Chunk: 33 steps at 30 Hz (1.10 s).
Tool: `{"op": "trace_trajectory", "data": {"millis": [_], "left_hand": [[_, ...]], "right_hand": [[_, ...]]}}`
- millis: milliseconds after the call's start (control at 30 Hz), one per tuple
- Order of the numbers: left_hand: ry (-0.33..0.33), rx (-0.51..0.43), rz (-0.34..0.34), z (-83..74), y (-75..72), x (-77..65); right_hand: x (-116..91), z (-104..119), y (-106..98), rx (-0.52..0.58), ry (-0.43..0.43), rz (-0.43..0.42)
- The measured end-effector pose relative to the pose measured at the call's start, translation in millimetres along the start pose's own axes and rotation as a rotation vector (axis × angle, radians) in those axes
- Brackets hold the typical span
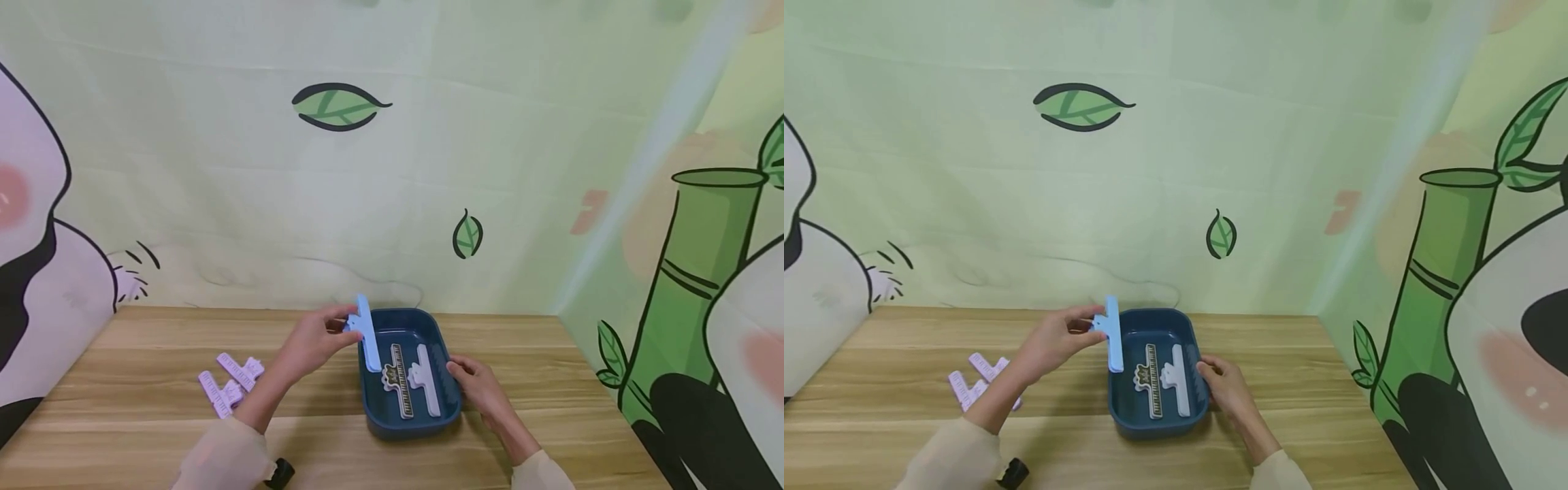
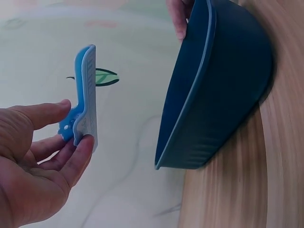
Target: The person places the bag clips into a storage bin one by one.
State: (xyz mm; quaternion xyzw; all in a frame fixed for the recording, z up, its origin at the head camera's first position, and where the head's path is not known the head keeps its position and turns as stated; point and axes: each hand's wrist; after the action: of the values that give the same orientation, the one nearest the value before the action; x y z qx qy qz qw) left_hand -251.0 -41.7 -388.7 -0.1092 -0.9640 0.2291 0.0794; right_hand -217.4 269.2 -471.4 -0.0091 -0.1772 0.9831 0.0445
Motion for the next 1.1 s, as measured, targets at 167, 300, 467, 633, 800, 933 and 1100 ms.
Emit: {"op": "trace_trajectory", "data": {"millis": [167, 300, 467, 633, 800, 933, 1100], "left_hand": [[-0.003, 0.001, 0.014, 2.6, 10.7, 4.6], [-0.017, -0.005, 0.027, 6.3, 18.7, 7.1], [-0.040, 0.022, 0.043, 11.2, 27.8, 10.5], [-0.071, 0.073, 0.056, 14.2, 35.8, 12.6], [-0.080, 0.113, 0.076, 16.4, 41.8, 11.4], [-0.050, 0.169, 0.079, 18.5, 46.2, 11.1], [-0.018, 0.273, 0.081, 21.0, 50.7, 12.6]], "right_hand": [[-1, 1, 0, 0.010, -0.015, -0.001], [-1, 1, 0, 0.014, -0.020, 0.000], [-1, 1, 1, 0.022, -0.015, 0.005], [-2, 1, 0, 0.025, -0.015, 0.008], [-1, 0, 0, 0.024, -0.017, 0.001], [-2, 1, 0, 0.022, -0.017, 0.001], [-1, 1, 0, 0.014, -0.006, 0.003]]}}
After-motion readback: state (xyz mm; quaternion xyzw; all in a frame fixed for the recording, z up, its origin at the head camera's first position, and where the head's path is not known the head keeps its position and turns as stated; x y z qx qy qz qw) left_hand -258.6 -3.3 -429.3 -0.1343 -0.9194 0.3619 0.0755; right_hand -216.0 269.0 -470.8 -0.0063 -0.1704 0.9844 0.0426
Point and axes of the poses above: each hand's wrist, its own x-axis towards the middle knuckle, its own y-axis out of the palm, z = x × y, and after that the axes turned 5 degrees about -y, right-handed
